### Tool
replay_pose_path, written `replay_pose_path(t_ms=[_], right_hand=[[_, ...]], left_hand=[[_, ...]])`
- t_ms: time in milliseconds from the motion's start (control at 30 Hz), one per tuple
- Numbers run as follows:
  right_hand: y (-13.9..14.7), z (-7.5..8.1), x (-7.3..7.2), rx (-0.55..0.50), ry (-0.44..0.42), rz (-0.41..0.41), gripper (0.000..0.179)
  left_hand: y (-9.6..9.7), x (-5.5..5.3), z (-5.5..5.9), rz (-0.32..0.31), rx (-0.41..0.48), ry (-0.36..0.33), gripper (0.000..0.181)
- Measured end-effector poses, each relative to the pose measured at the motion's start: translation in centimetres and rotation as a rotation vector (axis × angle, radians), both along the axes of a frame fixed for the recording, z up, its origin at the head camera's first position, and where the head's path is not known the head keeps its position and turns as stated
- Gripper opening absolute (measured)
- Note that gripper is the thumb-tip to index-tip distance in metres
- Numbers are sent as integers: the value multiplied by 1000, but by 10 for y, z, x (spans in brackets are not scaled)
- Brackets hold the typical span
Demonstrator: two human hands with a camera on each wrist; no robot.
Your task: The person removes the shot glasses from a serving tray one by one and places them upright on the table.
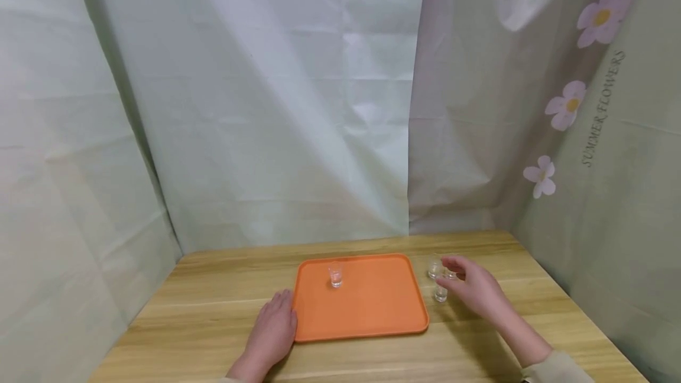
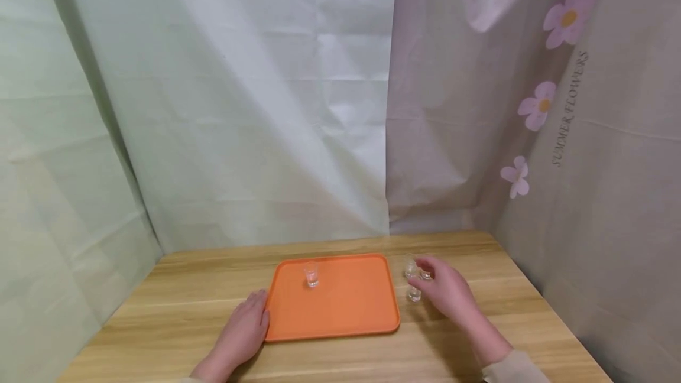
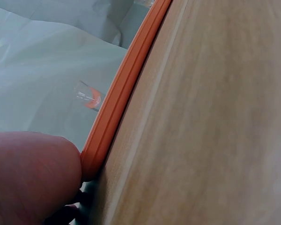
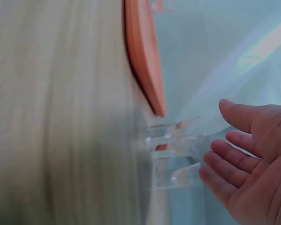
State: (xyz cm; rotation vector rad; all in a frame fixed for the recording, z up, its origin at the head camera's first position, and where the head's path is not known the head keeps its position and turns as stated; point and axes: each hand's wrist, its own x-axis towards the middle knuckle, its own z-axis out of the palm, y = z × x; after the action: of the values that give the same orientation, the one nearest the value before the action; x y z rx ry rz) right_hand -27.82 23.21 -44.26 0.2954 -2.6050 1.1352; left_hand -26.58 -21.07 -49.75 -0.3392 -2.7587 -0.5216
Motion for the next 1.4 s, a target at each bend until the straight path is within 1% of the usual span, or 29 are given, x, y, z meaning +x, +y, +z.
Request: replay_pose_path(t_ms=[133, 233, 367, 467, 633, 700, 833, 867, 933, 1000, 1100, 1233, 1300, 1400], right_hand=[[-12, 7, -2, 39, 14, 15, 55], [-24, 10, -5, 55, 38, 37, 57], [-41, 11, -9, 68, 71, 88, 61], [-57, 12, -13, 68, 58, 145, 65], [-83, 9, -18, 40, 1, 235, 67], [-93, 7, -20, 13, -35, 261, 69], [-109, 2, -27, -12, -84, 292, 74], [-113, 2, -28, -16, -98, 299, 75], [-119, 0, -31, -11, -104, 311, 77], [-125, -1, -33, -13, -110, 326, 78], [-134, -3, -35, -16, -112, 348, 79], [-145, -4, -39, -39, -133, 380, 78], [-151, -4, -41, -58, -155, 389, 77], [-159, -5, -45, -80, -172, 393, 74]], left_hand=[[-1, 1, 0, 2, -6, 1, 46], [-2, 0, 0, -4, 5, 23, 46], [-2, -5, -9, -14, 30, 76, 44], [-4, -10, -19, -11, 33, 116, 44], [-5, -9, -16, -10, 32, 97, 44], [-4, -6, -11, -13, 31, 81, 45], [-3, -6, -13, -7, 33, 91, 44], [-3, -4, -12, -8, 37, 84, 44], [-3, -4, -11, -9, 42, 78, 44], [-2, -3, -7, -6, 43, 52, 45], [-2, -3, -7, -4, 38, 37, 46], [-3, -5, -13, -2, 42, 75, 46], [-2, -4, -13, -5, 51, 77, 46], [-1, -2, -8, -3, 57, 33, 46]])
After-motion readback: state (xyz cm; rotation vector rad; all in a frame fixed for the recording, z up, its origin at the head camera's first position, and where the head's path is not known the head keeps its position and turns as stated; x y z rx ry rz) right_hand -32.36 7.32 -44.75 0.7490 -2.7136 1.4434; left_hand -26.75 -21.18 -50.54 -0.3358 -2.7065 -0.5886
